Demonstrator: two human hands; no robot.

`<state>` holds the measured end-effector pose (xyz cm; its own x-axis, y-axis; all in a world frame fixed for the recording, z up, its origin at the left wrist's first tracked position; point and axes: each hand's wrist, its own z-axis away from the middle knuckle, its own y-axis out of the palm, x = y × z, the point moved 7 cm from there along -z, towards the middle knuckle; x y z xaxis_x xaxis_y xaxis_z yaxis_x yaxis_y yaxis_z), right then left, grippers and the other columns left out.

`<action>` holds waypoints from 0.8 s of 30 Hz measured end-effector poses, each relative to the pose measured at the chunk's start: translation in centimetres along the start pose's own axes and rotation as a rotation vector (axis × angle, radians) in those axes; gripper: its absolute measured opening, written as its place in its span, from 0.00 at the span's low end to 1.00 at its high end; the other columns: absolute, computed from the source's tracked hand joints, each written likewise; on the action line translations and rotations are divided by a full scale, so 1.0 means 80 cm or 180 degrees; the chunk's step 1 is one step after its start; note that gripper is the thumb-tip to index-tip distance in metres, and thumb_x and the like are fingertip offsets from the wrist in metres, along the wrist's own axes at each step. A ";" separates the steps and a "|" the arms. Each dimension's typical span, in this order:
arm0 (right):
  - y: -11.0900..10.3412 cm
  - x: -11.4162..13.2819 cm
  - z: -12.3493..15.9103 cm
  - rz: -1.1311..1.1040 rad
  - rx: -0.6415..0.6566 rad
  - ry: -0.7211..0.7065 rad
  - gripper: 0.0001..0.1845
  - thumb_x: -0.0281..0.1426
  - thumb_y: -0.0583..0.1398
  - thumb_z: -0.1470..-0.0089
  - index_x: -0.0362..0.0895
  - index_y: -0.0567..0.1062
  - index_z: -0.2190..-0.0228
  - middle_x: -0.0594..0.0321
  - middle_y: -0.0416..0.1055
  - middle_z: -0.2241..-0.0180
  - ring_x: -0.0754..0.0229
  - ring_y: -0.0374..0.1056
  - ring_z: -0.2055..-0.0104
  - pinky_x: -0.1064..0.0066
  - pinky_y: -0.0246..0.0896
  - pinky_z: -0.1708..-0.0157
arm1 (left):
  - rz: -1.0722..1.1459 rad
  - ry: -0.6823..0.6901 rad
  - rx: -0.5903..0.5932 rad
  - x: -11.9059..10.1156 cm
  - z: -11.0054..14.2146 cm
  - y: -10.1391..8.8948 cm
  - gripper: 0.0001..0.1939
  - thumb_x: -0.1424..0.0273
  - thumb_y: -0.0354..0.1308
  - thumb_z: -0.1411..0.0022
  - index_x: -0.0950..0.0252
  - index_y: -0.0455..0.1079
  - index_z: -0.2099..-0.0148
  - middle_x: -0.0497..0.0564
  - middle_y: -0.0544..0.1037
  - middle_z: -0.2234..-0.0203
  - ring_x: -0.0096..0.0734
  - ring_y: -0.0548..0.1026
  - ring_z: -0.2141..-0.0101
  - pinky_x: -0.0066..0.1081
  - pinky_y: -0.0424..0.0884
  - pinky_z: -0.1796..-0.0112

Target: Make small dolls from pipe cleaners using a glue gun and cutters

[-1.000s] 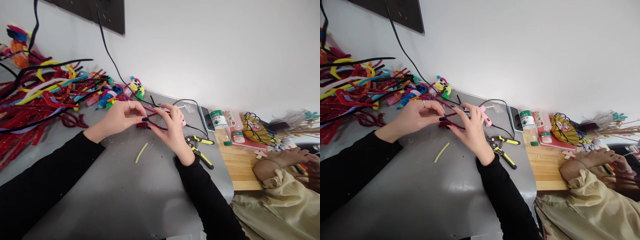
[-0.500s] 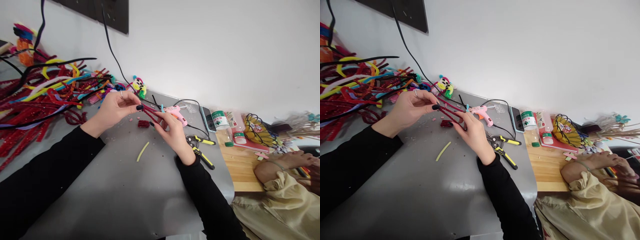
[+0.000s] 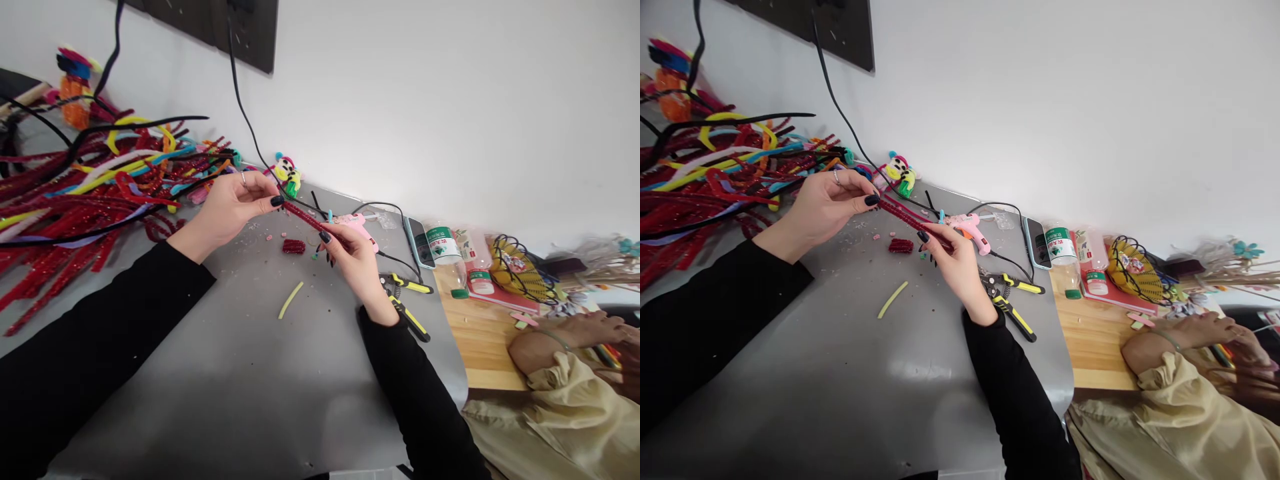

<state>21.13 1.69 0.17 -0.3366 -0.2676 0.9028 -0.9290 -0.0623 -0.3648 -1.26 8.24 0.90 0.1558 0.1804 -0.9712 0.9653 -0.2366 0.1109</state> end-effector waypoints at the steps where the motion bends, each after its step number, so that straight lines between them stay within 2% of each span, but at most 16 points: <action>1: 0.000 -0.002 -0.001 -0.0045 0.0018 0.0039 0.20 0.47 0.64 0.34 0.46 0.83 0.52 0.61 0.81 0.66 0.62 0.71 0.72 0.68 0.70 0.72 | 0.0010 0.0019 0.0000 0.000 0.000 0.000 0.20 0.58 0.83 0.54 0.59 0.78 0.66 0.44 0.79 0.68 0.33 0.73 0.61 0.39 0.75 0.55; 6: -0.002 -0.010 -0.002 -0.0161 0.0015 0.0163 0.20 0.47 0.65 0.37 0.46 0.85 0.53 0.61 0.82 0.69 0.62 0.69 0.73 0.68 0.70 0.72 | -0.0081 -0.0008 -0.0016 0.002 -0.002 -0.003 0.19 0.59 0.82 0.55 0.57 0.78 0.66 0.44 0.79 0.69 0.35 0.74 0.61 0.40 0.75 0.55; 13: -0.001 -0.020 -0.006 -0.0435 0.0082 0.0272 0.21 0.48 0.67 0.39 0.47 0.86 0.53 0.60 0.83 0.68 0.60 0.74 0.71 0.63 0.77 0.69 | -0.0208 0.0001 -0.0026 0.003 -0.003 -0.003 0.19 0.58 0.81 0.54 0.59 0.78 0.66 0.43 0.80 0.69 0.33 0.74 0.62 0.41 0.75 0.54; 19: 0.001 -0.021 -0.004 -0.0817 0.0090 0.0467 0.22 0.46 0.70 0.43 0.45 0.86 0.53 0.59 0.85 0.65 0.61 0.77 0.71 0.64 0.80 0.68 | -0.0175 0.0014 -0.0049 0.002 -0.004 -0.005 0.18 0.58 0.82 0.56 0.57 0.78 0.67 0.43 0.81 0.69 0.34 0.74 0.62 0.42 0.74 0.53; 24: 0.001 -0.017 -0.005 -0.0933 0.0139 0.0452 0.19 0.41 0.69 0.41 0.46 0.86 0.51 0.61 0.85 0.67 0.61 0.77 0.73 0.65 0.79 0.70 | -0.0197 -0.0007 -0.0043 0.001 -0.004 -0.011 0.18 0.58 0.81 0.54 0.58 0.78 0.67 0.43 0.80 0.69 0.33 0.74 0.63 0.42 0.73 0.54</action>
<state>21.46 2.43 -0.98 -0.0768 -0.0954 0.9925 -0.9831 -0.1589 -0.0913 -2.04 8.75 0.80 0.0952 0.1923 -0.9767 0.9758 -0.2120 0.0533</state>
